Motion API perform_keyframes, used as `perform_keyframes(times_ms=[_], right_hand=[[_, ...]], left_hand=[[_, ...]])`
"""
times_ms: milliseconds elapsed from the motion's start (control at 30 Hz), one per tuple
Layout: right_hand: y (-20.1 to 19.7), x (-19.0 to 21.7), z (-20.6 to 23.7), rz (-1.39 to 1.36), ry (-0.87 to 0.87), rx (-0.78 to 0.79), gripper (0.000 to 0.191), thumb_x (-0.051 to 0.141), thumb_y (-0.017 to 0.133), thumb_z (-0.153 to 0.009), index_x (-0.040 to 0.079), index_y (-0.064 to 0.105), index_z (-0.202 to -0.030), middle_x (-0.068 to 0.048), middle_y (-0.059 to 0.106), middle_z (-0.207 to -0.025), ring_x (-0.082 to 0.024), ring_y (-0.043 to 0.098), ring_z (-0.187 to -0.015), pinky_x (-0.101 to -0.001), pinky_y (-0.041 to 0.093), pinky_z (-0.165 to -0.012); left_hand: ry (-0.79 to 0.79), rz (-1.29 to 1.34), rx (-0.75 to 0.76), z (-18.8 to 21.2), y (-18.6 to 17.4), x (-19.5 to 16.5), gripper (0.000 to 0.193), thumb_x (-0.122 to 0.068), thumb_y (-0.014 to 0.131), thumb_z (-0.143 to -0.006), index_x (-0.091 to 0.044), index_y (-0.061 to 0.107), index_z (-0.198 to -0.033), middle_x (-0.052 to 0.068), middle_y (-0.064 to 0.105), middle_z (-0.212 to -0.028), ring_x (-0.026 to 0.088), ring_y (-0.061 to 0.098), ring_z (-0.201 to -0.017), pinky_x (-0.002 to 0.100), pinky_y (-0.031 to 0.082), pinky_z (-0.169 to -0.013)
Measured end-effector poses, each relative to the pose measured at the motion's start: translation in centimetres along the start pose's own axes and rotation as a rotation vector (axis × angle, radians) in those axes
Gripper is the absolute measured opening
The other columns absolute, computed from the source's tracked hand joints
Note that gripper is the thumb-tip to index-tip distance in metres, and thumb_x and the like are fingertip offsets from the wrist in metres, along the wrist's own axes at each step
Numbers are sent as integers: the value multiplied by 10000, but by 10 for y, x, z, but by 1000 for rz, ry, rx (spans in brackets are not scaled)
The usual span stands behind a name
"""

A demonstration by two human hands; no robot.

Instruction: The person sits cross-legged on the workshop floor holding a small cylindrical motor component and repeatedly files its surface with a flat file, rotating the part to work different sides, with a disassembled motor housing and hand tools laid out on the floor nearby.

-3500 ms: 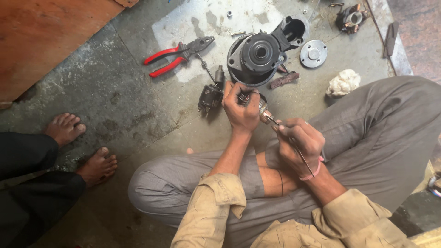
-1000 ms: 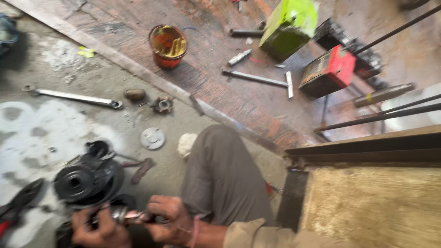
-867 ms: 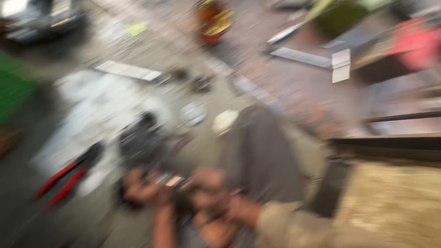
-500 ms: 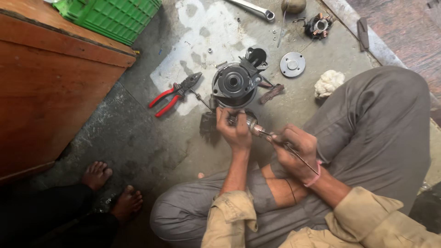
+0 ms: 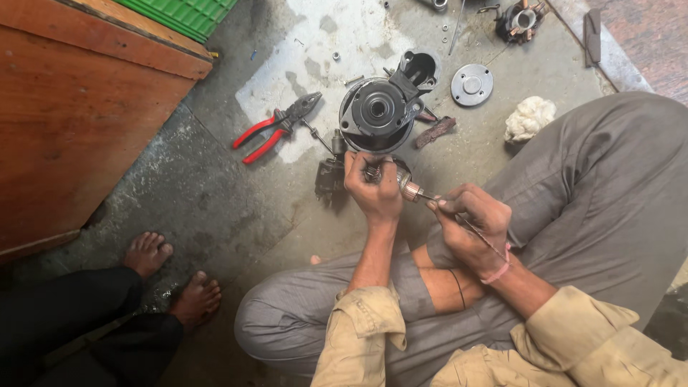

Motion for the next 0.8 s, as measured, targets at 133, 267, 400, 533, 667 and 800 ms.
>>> perform_keyframes(times_ms=[133, 267, 400, 533, 667, 800], right_hand=[[-1, -11, -2, -156, 119, 14, 203, -10, 813, -856, 2, 611, -860, -71, 679, -827, -108, 649, -714, -250, 502, -645], [0, -16, -11, -150, 119, 86, 189, -11, 812, -845, -2, 624, -839, -75, 676, -811, -115, 644, -709, -250, 489, -653], [4, -16, -19, -143, 157, 103, 177, -16, 806, -844, -8, 629, -845, -72, 670, -791, -115, 632, -695, -253, 483, -645], [6, -11, -25, -88, 95, 138, 178, -25, 798, -844, -4, 621, -838, -80, 672, -797, -113, 644, -699, -250, 482, -640], [8, -10, -29, -76, 90, 178, 212, -35, 794, -851, 1, 589, -813, -82, 658, -789, -112, 648, -699, -250, 487, -643], [13, -10, -31, -10, 146, 146, 223, -41, 814, -839, -5, 595, -808, -88, 663, -779, -122, 628, -662, -252, 470, -602]], left_hand=[[23, -9, -2, -1, 0, 1, 97, -60, 641, -823, 32, 612, -820, 73, 528, -909, 156, 569, -768, 297, 468, -697], [21, -9, 1, -2, -1, 7, 106, -69, 656, -824, 28, 613, -833, 69, 517, -915, 154, 561, -790, 295, 462, -716], [-1, -15, -13, -5, -2, 13, 122, -81, 655, -822, 28, 599, -823, 69, 501, -915, 155, 534, -780, 300, 438, -702], [55, -5, 14, -9, -3, 15, 144, -124, 638, -836, 13, 592, -836, 70, 491, -924, 166, 526, -829, 312, 442, -746], [47, 19, 23, -13, -4, 19, 165, -163, 619, -840, 1, 599, -849, 73, 496, -933, 171, 523, -836, 312, 447, -739], [41, 9, 15, -15, -4, 19, 158, -155, 623, -844, 0, 602, -864, 74, 490, -937, 170, 517, -842, 311, 448, -744]])
Point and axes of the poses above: each hand's wrist, its own z-axis away from the middle knuckle, its own y-axis out of the palm, x = y × z, the point moved 3 cm from there along -z, towards the middle knuckle
